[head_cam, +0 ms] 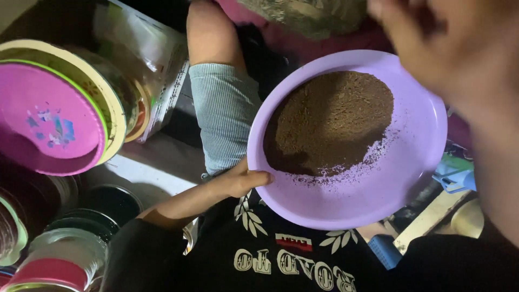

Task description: Mixing and sifting through a brown granular substance in a purple bowl while sitting on the floor.

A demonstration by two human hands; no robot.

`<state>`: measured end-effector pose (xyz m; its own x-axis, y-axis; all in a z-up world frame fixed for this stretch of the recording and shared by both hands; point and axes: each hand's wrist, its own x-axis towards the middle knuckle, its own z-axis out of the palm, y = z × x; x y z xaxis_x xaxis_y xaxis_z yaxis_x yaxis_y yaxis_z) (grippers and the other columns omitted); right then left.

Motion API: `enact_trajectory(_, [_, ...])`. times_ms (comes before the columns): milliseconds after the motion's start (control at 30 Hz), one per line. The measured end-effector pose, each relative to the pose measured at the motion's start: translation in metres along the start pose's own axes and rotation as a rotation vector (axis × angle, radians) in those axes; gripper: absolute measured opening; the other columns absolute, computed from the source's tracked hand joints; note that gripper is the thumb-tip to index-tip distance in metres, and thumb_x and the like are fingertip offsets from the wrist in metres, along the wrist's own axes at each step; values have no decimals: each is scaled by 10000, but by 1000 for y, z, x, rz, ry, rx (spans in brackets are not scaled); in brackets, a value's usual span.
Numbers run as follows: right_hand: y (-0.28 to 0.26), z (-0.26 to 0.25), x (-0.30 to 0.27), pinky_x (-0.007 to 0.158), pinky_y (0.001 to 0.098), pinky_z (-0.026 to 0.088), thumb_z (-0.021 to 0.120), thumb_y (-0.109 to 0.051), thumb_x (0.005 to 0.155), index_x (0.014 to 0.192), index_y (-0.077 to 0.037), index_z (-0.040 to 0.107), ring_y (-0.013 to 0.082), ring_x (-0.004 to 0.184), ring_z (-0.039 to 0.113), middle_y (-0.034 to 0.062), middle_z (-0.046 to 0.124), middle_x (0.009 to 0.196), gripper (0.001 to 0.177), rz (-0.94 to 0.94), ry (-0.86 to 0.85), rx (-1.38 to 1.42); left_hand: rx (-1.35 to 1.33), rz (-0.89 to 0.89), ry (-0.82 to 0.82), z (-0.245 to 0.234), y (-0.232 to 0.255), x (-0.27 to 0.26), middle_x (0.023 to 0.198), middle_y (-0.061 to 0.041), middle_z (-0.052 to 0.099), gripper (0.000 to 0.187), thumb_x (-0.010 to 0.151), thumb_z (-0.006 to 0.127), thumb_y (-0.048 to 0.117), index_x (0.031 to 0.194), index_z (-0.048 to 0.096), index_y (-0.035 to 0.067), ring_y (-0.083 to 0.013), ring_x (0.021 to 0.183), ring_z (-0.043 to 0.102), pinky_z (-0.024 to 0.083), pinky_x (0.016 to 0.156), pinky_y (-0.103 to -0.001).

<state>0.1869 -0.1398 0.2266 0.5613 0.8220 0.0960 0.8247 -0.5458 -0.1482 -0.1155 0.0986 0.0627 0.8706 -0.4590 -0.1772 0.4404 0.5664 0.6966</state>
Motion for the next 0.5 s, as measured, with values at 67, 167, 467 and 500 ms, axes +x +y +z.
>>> enact_trajectory(67, [-15, -3, -14, 561, 319, 355, 988, 231, 1304, 1243, 196, 802, 229, 635, 497, 168, 646, 873, 199, -95, 8, 180, 17, -13, 12, 3, 3, 2, 1131, -243, 595, 816, 855, 556, 85, 1554, 142, 3, -311, 954, 645, 600, 782, -363])
enact_trajectory(167, [-26, 15, -43, 430, 291, 203, 1028, 182, 1060, 1037, 101, 839, 147, 505, 296, 141, 614, 867, 207, -180, 153, 108, 39, 3, -10, 7, -2, 8, 1162, -289, 575, 859, 838, 546, 103, 1559, 89, 2, -357, 969, 650, 614, 790, -418])
enact_trajectory(467, [-53, 33, -63, 445, 223, 211, 871, -473, 1164, 1064, -97, 841, 75, 446, 340, -40, 636, 791, 390, 40, 146, -458, 128, -5, -55, 35, -5, 31, 1276, -286, 493, 829, 872, 547, 75, 1557, 83, 24, -380, 1113, 597, 597, 940, -461])
enact_trajectory(500, [-55, 32, -64, 446, 230, 222, 851, -474, 1178, 1045, -103, 828, 83, 444, 328, -39, 615, 781, 395, 58, 129, -481, 113, 26, -49, 37, -8, 32, 1209, -247, 506, 810, 868, 543, 33, 1549, 104, 14, -326, 1033, 598, 590, 873, -412])
